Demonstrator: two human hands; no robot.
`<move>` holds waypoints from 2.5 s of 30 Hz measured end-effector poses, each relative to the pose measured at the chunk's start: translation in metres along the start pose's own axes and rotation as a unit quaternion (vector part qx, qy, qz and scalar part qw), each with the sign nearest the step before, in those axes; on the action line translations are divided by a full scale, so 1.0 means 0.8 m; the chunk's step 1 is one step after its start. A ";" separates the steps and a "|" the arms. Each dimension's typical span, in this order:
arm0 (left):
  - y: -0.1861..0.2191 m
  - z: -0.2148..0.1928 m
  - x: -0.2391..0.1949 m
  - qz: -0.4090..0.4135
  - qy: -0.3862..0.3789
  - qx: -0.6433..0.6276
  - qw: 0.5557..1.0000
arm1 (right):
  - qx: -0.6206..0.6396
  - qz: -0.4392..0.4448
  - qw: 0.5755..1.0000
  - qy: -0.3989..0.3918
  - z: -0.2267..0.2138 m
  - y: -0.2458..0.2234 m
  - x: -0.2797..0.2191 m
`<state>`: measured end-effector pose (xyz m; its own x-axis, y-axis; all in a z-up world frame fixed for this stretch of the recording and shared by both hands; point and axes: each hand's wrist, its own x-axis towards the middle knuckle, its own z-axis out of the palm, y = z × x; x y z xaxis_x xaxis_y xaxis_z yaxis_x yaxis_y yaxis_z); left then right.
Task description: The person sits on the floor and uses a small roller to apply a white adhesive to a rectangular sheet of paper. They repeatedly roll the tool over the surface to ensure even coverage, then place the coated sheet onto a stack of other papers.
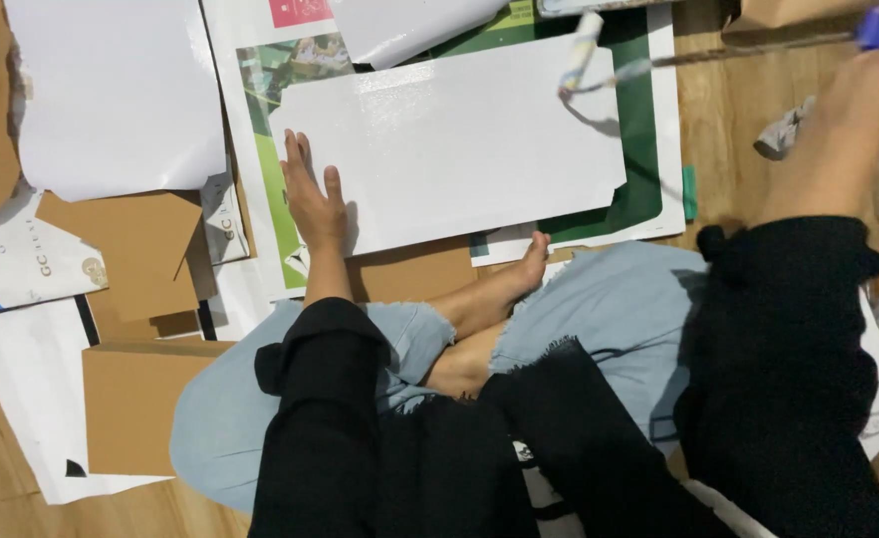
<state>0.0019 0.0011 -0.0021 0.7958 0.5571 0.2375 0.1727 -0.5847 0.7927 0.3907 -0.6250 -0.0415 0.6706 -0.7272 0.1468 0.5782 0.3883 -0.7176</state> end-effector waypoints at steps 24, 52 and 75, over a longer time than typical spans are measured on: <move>-0.017 0.002 0.000 0.007 0.000 -0.010 1.000 | -0.150 -0.039 0.985 -0.070 -0.093 -0.243 -0.125; -0.049 -0.013 0.008 -0.006 -0.148 0.112 0.983 | -0.082 -0.019 0.987 -0.135 -0.031 -0.239 -0.133; 0.063 -0.116 0.048 -0.363 -0.447 -0.029 0.817 | -0.151 0.170 0.958 -0.175 0.241 -0.230 -0.446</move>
<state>-0.0124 0.0479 0.0989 0.6067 0.0764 -0.7912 0.7803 -0.2474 0.5744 0.1343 -0.3277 0.1691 0.9416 -0.3326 0.0521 0.1741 0.3484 -0.9210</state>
